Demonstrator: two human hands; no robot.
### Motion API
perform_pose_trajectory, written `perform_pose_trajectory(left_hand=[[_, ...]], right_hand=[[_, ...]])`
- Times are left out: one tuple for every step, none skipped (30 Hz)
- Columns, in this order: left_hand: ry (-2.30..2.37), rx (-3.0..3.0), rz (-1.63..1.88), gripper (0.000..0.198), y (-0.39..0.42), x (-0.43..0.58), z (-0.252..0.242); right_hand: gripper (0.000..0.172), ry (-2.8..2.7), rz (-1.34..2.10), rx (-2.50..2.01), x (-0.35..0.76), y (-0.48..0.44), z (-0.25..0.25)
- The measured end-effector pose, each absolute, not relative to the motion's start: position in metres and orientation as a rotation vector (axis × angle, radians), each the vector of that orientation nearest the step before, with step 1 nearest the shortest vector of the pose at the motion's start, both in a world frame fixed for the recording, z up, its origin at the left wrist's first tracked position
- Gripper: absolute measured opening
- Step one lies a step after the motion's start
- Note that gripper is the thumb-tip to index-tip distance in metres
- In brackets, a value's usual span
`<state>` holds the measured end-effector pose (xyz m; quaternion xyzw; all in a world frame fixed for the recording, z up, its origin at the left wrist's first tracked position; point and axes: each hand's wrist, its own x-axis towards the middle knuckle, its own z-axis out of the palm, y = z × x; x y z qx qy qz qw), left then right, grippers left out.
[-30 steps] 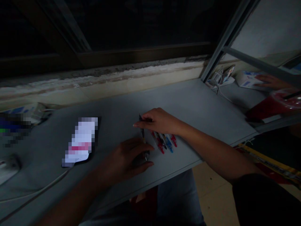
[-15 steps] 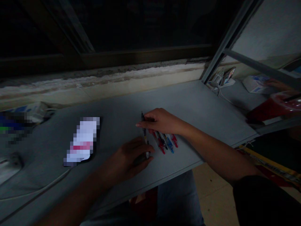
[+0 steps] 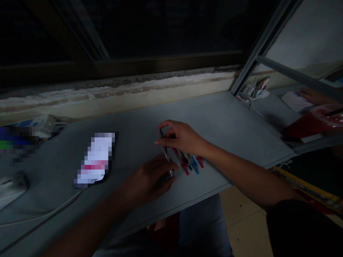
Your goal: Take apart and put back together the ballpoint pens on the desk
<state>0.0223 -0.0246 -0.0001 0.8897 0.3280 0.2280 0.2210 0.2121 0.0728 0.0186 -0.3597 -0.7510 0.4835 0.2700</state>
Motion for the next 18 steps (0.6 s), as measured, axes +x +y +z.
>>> perform_pose_trajectory(left_hand=[[0.915,2.453,0.632,0.022,-0.0245,0.0223,-0.0004],[0.923,2.448,0.631,0.022,-0.0246,0.0221,-0.0008],[0.928,2.445,0.627,0.021,-0.0247,0.0219,-0.0011],[0.931,2.443,0.619,0.022,-0.0250,0.0216,-0.0015],[0.935,2.443,0.611,0.022,-0.0252,0.0213,-0.0019],[0.940,2.444,0.603,0.022,-0.0255,0.0210,-0.0021],[0.945,2.445,0.593,0.023,-0.0257,0.0209,-0.0023],[0.948,2.450,0.593,0.023,-0.0259,0.0209,-0.0024],[0.946,2.456,0.595,0.023,-0.0260,0.0211,-0.0023],[0.941,2.463,0.596,0.022,-0.0259,0.0214,-0.0020],[0.931,2.473,0.607,0.022,-0.0258,0.0218,-0.0017],[0.921,2.483,0.612,0.022,-0.0256,0.0222,-0.0013],[0.915,2.496,0.614,0.021,-0.0253,0.0226,-0.0010],[0.910,2.509,0.616,0.021,-0.0250,0.0229,-0.0008],[0.910,2.522,0.617,0.021,-0.0247,0.0231,-0.0008],[0.909,2.534,0.622,0.020,-0.0244,0.0231,-0.0010],[0.909,2.543,0.627,0.020,-0.0243,0.0229,-0.0014],[0.910,2.546,0.633,0.020,-0.0243,0.0225,-0.0019]], right_hand=[[0.050,-2.015,1.299,-0.968,0.2123,0.0721,0.0193],[0.052,-2.014,1.299,-0.966,0.2126,0.0714,0.0202],[0.052,-2.017,1.303,-0.961,0.2129,0.0707,0.0213],[0.050,-2.022,1.312,-0.955,0.2131,0.0701,0.0222],[0.047,-2.023,1.326,-0.950,0.2133,0.0696,0.0228],[0.045,-2.020,1.341,-0.942,0.2133,0.0692,0.0229],[0.044,-2.014,1.354,-0.935,0.2131,0.0689,0.0227],[0.043,-2.006,1.360,-0.930,0.2129,0.0688,0.0223],[0.042,-2.002,1.361,-0.929,0.2125,0.0686,0.0217],[0.042,-2.001,1.358,-0.929,0.2122,0.0685,0.0212],[0.041,-2.003,1.354,-0.929,0.2120,0.0684,0.0210],[0.040,-2.007,1.352,-0.931,0.2119,0.0683,0.0210],[0.040,-2.011,1.354,-0.934,0.2119,0.0682,0.0212],[0.040,-2.016,1.357,-0.934,0.2120,0.0682,0.0216],[0.039,-2.018,1.358,-0.934,0.2121,0.0681,0.0220],[0.039,-2.018,1.358,-0.933,0.2122,0.0682,0.0223],[0.039,-2.016,1.358,-0.929,0.2123,0.0683,0.0224],[0.040,-2.012,1.359,-0.923,0.2124,0.0685,0.0222]])
